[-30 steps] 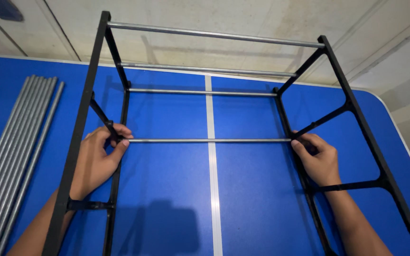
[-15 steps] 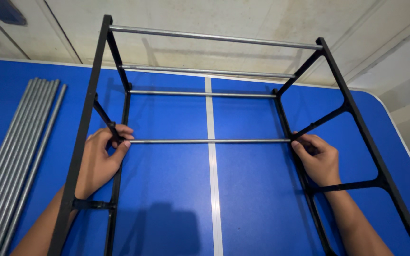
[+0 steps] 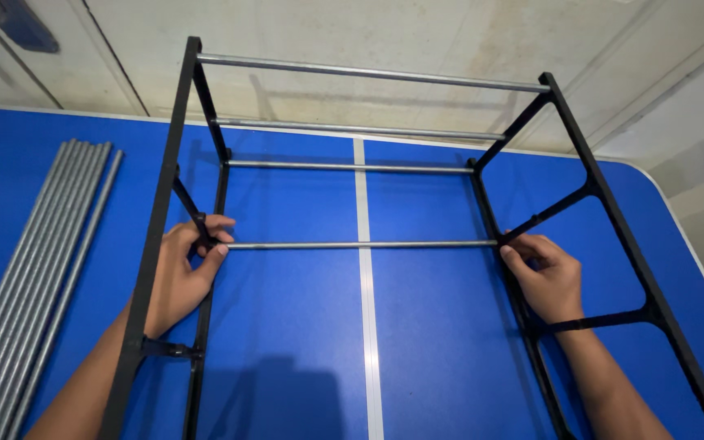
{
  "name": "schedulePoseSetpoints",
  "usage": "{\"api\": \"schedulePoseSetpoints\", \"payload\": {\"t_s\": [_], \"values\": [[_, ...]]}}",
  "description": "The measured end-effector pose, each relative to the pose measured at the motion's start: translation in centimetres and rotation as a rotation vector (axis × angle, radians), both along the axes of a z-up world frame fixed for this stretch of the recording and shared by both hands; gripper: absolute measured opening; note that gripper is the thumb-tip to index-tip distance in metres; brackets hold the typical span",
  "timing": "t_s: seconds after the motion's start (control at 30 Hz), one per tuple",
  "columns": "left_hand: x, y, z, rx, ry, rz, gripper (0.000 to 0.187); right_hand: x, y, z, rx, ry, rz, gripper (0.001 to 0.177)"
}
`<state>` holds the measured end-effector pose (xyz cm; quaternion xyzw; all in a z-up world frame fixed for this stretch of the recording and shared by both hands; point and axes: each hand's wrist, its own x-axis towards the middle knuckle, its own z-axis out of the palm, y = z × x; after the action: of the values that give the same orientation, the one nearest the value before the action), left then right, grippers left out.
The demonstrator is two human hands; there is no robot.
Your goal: The person assembles a metal rack by inserting multiple horizontal rods into the side frames of a black metal structure. The rods are placed one by one into slots along the vertical supports, building up the rack on a blue table.
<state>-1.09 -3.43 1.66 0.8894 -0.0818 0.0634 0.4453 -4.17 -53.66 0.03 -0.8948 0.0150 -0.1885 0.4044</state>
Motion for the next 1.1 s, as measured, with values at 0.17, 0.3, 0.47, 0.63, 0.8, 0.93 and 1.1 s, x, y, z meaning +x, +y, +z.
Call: {"api": "schedulePoseSetpoints", "payload": {"t_s": [0.17,0.3,0.47,0.63,0.8,0.93,1.1], "values": [[-0.1,-0.1,0.3,0.04,0.064,0.006,0.039,0.0,-0.1,-0.3,0.036,-0.018,0.013,0.022],[-0.2,-0.2,0.4,0.078,0.08,0.021,0.042,-0.2,0.1,-0.2,-0.024,-0.045,0.004,0.02],[-0.2,-0.1,0.3,0.072,0.046,0.006,0.042,-0.3,0.5,0.2,-0.099,-0.042,-0.014,0.02],[-0.2,-0.1,0.3,0.041,0.017,0.008,0.042,-0.3,0.9,0.7,-0.095,-0.055,-0.006,0.021],[-0.4,-0.6,0.6,-0.017,0.015,0.022,0.043,-0.3,1.4,0.8,-0.087,-0.072,0.009,0.023],[-0.4,-0.8,0.6,-0.009,0.046,0.049,0.043,-0.3,1.2,0.8,-0.079,-0.082,0.027,0.022],[-0.3,-0.8,0.5,0.009,-0.123,0.123,0.042,-0.1,0.7,1.0,-0.123,-0.002,-0.045,0.019]]}}
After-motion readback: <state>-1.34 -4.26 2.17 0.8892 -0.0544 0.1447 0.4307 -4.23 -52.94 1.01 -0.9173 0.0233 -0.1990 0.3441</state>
